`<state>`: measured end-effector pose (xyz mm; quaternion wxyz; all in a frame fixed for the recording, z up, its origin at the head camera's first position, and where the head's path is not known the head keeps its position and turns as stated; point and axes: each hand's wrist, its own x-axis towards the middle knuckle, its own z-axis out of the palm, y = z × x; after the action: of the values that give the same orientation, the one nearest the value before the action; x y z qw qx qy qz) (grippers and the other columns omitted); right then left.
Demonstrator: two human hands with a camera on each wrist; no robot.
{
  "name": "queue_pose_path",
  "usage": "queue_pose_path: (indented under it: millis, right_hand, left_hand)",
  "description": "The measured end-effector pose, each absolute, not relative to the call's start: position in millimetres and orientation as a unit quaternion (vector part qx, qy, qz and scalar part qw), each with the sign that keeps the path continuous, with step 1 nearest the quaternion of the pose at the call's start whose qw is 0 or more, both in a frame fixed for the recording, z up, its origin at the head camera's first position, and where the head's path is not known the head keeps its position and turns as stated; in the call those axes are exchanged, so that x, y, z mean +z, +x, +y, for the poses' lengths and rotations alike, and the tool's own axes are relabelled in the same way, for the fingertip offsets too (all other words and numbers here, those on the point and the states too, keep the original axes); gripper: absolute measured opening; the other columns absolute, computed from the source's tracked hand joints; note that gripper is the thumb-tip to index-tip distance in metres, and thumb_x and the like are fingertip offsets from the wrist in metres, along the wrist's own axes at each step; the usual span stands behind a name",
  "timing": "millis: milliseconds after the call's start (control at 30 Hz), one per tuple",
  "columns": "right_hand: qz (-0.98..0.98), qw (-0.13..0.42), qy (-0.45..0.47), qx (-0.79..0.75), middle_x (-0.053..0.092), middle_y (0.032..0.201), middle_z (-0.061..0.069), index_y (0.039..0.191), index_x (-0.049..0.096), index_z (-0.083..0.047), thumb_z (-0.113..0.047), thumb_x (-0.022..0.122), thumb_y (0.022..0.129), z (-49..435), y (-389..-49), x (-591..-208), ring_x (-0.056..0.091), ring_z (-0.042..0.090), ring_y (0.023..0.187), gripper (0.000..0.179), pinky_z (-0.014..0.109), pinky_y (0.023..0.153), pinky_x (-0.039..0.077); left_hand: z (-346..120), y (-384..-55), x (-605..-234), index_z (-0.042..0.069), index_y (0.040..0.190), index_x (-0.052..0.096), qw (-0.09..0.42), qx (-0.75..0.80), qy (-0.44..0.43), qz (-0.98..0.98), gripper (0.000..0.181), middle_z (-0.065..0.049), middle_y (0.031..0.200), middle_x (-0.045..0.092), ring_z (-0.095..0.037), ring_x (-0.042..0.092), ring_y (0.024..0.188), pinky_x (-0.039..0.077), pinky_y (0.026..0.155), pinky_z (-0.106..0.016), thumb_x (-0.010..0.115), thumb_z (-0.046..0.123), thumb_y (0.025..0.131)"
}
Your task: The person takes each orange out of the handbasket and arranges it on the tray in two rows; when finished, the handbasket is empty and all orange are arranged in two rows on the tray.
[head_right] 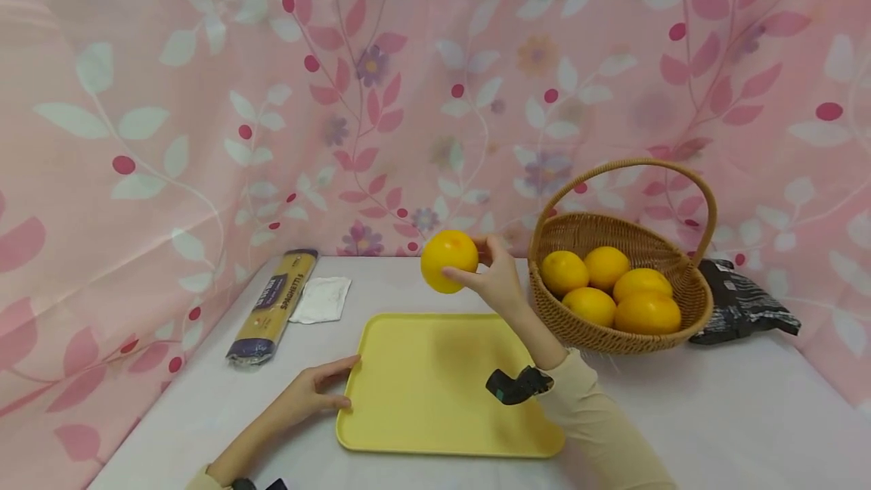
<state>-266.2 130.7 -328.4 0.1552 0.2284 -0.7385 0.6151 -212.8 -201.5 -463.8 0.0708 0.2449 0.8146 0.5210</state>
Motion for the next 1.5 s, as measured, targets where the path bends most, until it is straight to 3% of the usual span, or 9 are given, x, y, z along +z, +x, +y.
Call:
queue_pose_path:
  millis: [233,400,500,567,733,1200,1500]
  right_hand:
    - [-0.755,0.117,0.215,0.607,0.052,0.105,0.018,0.112,0.047,0.006,-0.007,0.07,0.077,119,-268,-329,0.055,0.03,0.091,0.043,0.028,0.072,0.049]
    - [-0.751,0.088,0.225,0.614,0.051,0.103,0.021,0.109,0.046,0.01,-0.001,0.067,0.077,101,-254,-323,0.056,0.034,0.087,0.039,0.033,0.072,0.05]
    - [-0.758,0.087,0.231,0.604,0.051,0.102,0.02,0.107,0.046,0.01,-0.001,0.067,0.077,88,-248,-322,0.055,0.033,0.087,0.038,0.033,0.073,0.05]
    - [-0.761,0.082,0.233,0.6,0.052,0.101,0.019,0.105,0.046,0.009,-0.001,0.068,0.077,80,-248,-324,0.055,0.033,0.087,0.036,0.033,0.074,0.049]
    - [-0.751,0.065,0.24,0.611,0.054,0.1,0.018,0.101,0.048,0.008,0.0,0.068,0.076,67,-250,-333,0.056,0.032,0.084,0.034,0.032,0.072,0.05]
    - [-0.743,0.039,0.25,0.62,0.058,0.096,0.018,0.102,0.052,0.01,-0.002,0.071,0.074,46,-260,-347,0.06,0.03,0.085,0.036,0.029,0.071,0.051]
    - [-0.732,0.039,0.249,0.633,0.058,0.098,0.012,0.101,0.053,0.004,-0.013,0.076,0.071,39,-288,-391,0.06,0.024,0.085,0.041,0.03,0.071,0.051]
  left_hand:
    - [-201,-211,-465,-0.006,0.126,0.045,0.076,0.53,0.246,0.808,0.066,-0.019,0.128,0.045,-0.032,0.043,0.115,0.03,0.096,-0.04,0.074,0.014,0.071]
    - [-200,-209,-464,-0.006,0.125,0.047,0.056,0.517,0.246,0.818,0.066,-0.019,0.119,0.053,-0.025,0.056,0.097,0.043,0.086,-0.031,0.075,0.015,0.07]
    - [-197,-208,-460,-0.006,0.123,0.049,0.038,0.501,0.245,0.829,0.064,-0.017,0.109,0.059,-0.018,0.059,0.086,0.046,0.078,-0.027,0.076,0.016,0.069]
    - [-195,-204,-452,-0.009,0.121,0.049,0.033,0.497,0.244,0.832,0.062,-0.018,0.103,0.06,-0.02,0.059,0.082,0.048,0.076,-0.029,0.075,0.012,0.069]
    - [-186,-192,-433,-0.014,0.119,0.047,0.052,0.504,0.23,0.831,0.058,-0.021,0.094,0.06,-0.031,0.057,0.081,0.048,0.076,-0.035,0.074,0.004,0.07]
    - [-198,-209,-463,-0.006,0.121,0.051,0.025,0.509,0.238,0.827,0.057,-0.009,0.092,0.061,-0.016,0.058,0.08,0.048,0.076,-0.028,0.074,0.012,0.072]
    - [-188,-196,-440,-0.011,0.116,0.052,0.015,0.501,0.246,0.83,0.049,-0.019,0.096,0.06,-0.026,0.058,0.079,0.049,0.074,-0.032,0.071,0.003,0.073]
